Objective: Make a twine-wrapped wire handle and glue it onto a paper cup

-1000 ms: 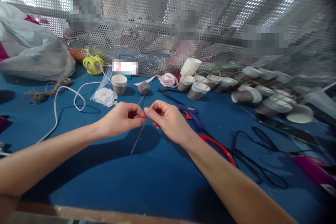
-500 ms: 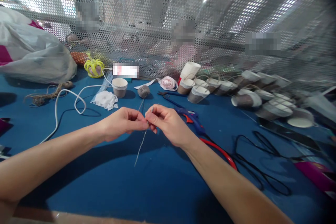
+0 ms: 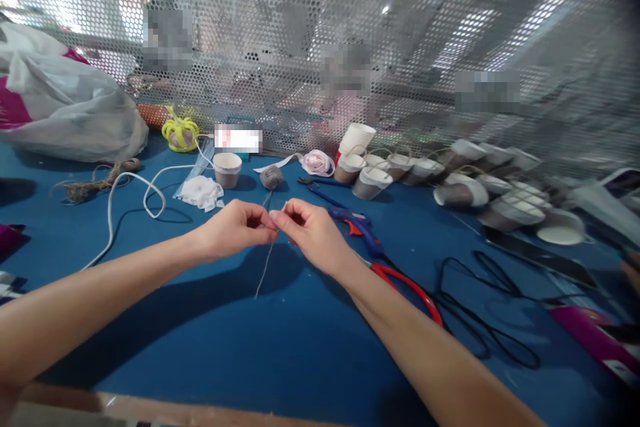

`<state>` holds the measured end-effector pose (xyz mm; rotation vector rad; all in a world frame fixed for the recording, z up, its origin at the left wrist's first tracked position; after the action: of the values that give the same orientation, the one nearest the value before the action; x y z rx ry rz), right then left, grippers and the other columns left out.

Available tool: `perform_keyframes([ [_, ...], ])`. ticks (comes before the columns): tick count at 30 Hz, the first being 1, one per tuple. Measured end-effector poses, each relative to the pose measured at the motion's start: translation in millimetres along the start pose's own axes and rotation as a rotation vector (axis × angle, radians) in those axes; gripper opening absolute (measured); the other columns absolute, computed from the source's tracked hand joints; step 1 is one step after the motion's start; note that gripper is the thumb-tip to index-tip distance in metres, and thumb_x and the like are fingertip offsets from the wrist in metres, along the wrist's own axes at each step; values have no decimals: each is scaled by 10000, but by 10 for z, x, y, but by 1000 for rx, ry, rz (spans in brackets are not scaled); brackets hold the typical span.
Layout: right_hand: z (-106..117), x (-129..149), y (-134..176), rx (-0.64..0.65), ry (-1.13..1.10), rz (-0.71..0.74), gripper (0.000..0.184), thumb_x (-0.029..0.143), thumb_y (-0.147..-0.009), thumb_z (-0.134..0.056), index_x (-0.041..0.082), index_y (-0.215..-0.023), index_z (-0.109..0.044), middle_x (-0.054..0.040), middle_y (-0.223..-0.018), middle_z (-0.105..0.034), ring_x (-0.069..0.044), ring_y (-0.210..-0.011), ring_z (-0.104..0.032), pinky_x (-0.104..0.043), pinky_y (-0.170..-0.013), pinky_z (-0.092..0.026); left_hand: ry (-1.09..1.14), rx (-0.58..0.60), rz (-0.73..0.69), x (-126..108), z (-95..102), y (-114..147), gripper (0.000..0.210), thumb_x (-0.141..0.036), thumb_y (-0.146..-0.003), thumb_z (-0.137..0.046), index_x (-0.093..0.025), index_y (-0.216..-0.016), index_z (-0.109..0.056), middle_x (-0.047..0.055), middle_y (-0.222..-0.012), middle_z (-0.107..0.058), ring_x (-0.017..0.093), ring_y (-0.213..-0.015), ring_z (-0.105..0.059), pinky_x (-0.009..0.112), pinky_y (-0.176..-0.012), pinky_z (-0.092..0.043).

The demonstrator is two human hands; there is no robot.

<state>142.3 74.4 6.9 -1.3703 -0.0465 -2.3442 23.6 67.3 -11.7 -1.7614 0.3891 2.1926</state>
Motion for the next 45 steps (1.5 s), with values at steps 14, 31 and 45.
perform_keyframes([
  [14,-171,-186,157,268,-488,-165,336,448,-668,-642,162,-643,-467,54,-561,-465,-56,-483,-431,-203,-458,-350,287,72,120,199,-192,142,209,-279,-585,-691,-121,-609,-556,-43,-527,-505,34,-447,-309,217,-449,-179],
  [31,-257,-266,200,138,-534,-137,265,385,-697,-639,169,-824,-554,30,-651,-538,-70,-510,-471,-215,-477,-382,309,91,137,246,-214,163,227,-297,-615,-660,-113,-579,-532,-34,-544,-493,32,-455,-277,213,-440,-151],
  [45,-149,-184,238,45,-235,-78,308,445,-718,-593,171,-641,-476,64,-504,-429,-67,-441,-394,-222,-460,-305,152,-72,89,225,-181,202,222,-316,-624,-640,-123,-608,-531,-60,-514,-435,50,-481,-315,219,-473,-189],
])
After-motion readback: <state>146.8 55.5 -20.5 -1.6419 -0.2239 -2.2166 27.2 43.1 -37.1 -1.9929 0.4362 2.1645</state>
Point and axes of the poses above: each hand's wrist, its own y-axis away from the middle knuckle, its own z-axis out of the back of the hand, x = y × z, the point moved 5 cm from there along -y, towards the middle knuckle
